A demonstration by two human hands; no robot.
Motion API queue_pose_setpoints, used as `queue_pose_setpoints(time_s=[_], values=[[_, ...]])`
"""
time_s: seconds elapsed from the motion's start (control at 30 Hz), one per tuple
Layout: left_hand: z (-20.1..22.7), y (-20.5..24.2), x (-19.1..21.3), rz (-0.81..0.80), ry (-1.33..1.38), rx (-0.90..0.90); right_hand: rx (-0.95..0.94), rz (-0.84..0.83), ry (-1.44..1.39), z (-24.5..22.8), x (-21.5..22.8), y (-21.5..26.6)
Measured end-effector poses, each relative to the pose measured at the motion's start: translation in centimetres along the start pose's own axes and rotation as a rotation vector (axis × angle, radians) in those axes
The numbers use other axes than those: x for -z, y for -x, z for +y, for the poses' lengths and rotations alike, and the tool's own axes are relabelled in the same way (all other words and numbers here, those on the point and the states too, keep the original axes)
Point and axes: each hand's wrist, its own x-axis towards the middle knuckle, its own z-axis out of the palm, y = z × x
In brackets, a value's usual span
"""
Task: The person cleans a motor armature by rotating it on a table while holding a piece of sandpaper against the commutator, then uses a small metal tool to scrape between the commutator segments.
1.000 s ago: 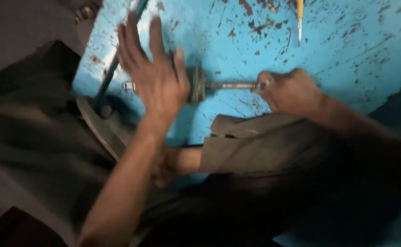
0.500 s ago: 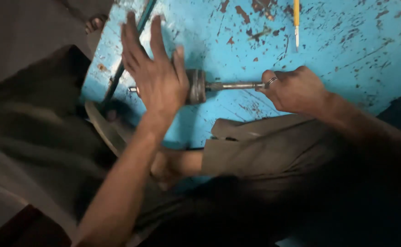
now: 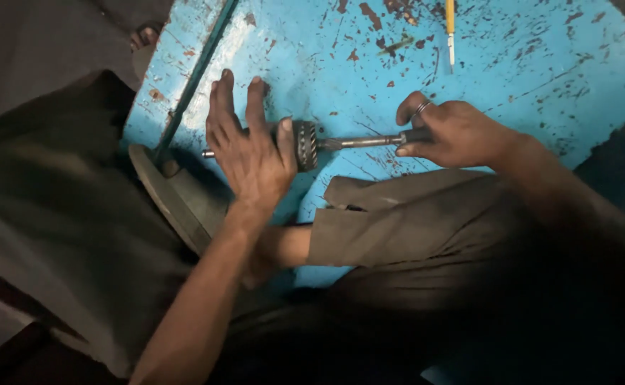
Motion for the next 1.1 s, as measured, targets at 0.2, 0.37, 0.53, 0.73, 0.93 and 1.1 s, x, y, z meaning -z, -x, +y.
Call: queue_pose_setpoints(time_s=[0.2, 0.37, 0.53, 0.73, 0.93, 1.1], values=[[-0.7, 0.8, -0.7, -0.005, -0.025, 0.020, -0.235, -0.165, -0.261, 1.2, 0.4, 0.3], [-0.5, -0.2, -0.3, 0.018, -0.014, 0.017, -0.276, 0.041, -0.617, 0.7, 0.7, 0.4], [-0.4, -0.4, -0.4, 0.045, 0.020, 0.009, -0.348, 0.080, -0.626, -0.4, 0.5, -0.3], [-0.4, -0.3, -0.1, 0.043, 0.033, 0.012, -0.395, 0.134, -0.707, -1.9, 1.0, 0.0], [-0.4, -0.5, -0.2, 0.045, 0.051, 0.009, -0.325, 0.077, -0.972, -1.8, 0.9, 0.6], [-0.3, -0.6, 0.0, 0.050, 0.046, 0.011, -0.344, 0.177, -0.925, -3.2, 0.6, 1.2]])
